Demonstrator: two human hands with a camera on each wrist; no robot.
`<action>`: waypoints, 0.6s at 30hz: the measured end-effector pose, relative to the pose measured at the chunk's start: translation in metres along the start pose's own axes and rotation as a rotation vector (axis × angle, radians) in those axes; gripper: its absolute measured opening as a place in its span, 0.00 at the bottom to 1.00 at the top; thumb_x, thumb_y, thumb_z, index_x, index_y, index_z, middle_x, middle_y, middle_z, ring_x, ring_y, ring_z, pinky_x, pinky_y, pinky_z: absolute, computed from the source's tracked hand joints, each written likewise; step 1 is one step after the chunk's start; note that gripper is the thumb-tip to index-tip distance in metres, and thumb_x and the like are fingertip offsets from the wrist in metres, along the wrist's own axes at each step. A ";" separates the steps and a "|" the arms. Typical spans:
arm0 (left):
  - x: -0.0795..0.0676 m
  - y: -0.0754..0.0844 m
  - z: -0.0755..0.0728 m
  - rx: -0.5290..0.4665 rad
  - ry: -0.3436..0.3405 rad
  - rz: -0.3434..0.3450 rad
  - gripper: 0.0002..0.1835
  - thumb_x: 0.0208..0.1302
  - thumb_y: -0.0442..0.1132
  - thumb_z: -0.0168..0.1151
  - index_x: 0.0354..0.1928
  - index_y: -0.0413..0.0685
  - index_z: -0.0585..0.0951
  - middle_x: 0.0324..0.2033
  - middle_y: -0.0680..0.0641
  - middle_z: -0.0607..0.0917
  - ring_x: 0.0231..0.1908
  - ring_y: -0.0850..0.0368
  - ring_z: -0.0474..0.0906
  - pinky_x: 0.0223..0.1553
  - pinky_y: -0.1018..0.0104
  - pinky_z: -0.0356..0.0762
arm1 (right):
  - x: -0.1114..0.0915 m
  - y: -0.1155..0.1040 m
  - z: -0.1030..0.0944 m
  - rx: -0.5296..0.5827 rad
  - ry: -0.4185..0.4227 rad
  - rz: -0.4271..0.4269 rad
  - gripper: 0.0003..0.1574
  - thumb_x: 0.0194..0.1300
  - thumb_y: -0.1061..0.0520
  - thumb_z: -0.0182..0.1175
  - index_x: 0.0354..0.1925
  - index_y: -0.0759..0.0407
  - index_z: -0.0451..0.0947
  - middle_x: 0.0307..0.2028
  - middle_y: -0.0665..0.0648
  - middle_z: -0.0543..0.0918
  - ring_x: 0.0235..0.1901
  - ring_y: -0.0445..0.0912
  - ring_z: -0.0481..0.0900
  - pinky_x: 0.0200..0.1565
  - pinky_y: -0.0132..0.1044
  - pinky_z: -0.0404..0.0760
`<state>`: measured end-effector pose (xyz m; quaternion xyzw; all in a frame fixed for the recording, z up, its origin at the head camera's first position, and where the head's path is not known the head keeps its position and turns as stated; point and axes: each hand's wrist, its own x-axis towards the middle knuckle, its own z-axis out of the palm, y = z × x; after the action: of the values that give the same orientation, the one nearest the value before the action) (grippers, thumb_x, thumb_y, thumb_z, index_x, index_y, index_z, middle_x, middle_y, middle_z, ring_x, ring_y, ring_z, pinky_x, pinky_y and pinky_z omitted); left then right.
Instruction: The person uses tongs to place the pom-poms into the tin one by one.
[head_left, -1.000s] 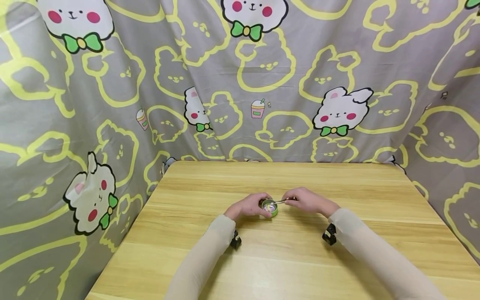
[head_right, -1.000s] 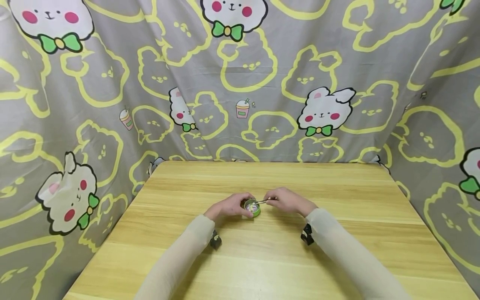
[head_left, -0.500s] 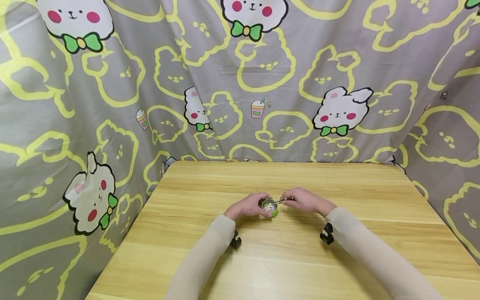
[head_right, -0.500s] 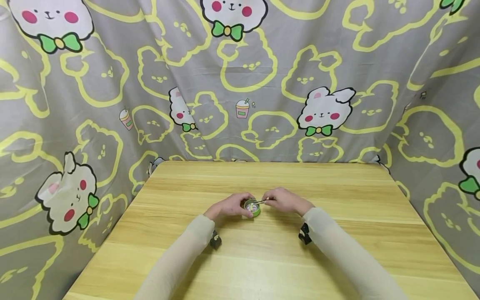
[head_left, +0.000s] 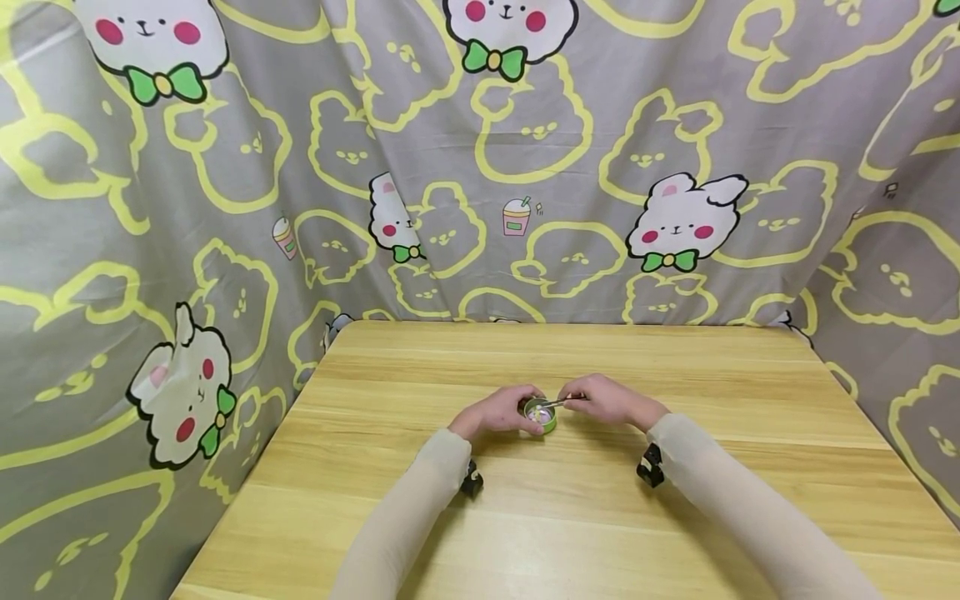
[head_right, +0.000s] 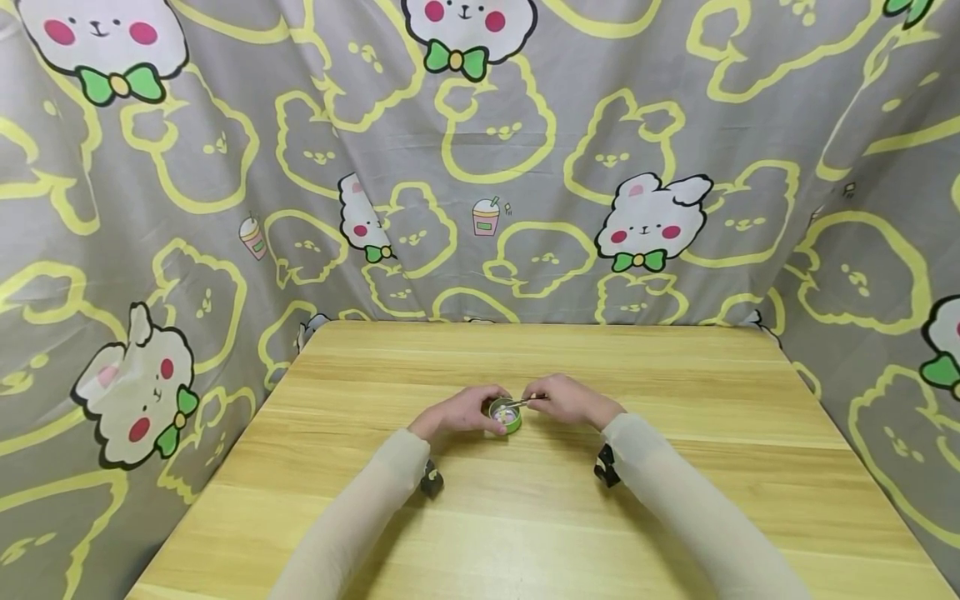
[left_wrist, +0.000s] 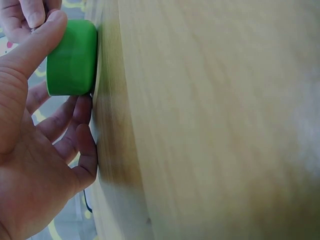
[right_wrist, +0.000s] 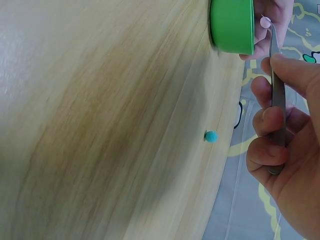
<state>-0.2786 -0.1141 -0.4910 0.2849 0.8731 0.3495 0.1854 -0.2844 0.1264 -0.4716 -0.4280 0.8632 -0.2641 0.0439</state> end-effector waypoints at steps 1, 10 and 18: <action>0.000 0.000 0.000 0.003 0.000 -0.002 0.25 0.53 0.45 0.72 0.53 0.51 0.75 0.38 0.57 0.79 0.39 0.64 0.75 0.43 0.70 0.71 | 0.000 -0.001 0.000 0.002 -0.002 -0.001 0.08 0.67 0.59 0.57 0.41 0.56 0.82 0.37 0.49 0.84 0.34 0.38 0.76 0.37 0.36 0.75; 0.000 0.001 0.000 0.004 0.007 0.004 0.25 0.53 0.45 0.73 0.52 0.52 0.75 0.38 0.57 0.79 0.40 0.62 0.75 0.44 0.69 0.71 | 0.002 0.001 0.001 0.002 -0.015 0.006 0.08 0.68 0.59 0.56 0.41 0.55 0.82 0.37 0.49 0.83 0.34 0.38 0.76 0.37 0.36 0.75; 0.000 0.000 0.000 0.007 0.006 0.005 0.25 0.53 0.46 0.72 0.52 0.51 0.75 0.40 0.56 0.80 0.41 0.62 0.75 0.45 0.69 0.70 | 0.002 0.001 0.001 0.016 -0.004 0.054 0.07 0.67 0.58 0.57 0.41 0.54 0.82 0.34 0.47 0.82 0.28 0.37 0.73 0.33 0.34 0.72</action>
<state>-0.2788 -0.1141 -0.4906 0.2869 0.8742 0.3476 0.1809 -0.2863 0.1248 -0.4726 -0.4047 0.8722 -0.2688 0.0564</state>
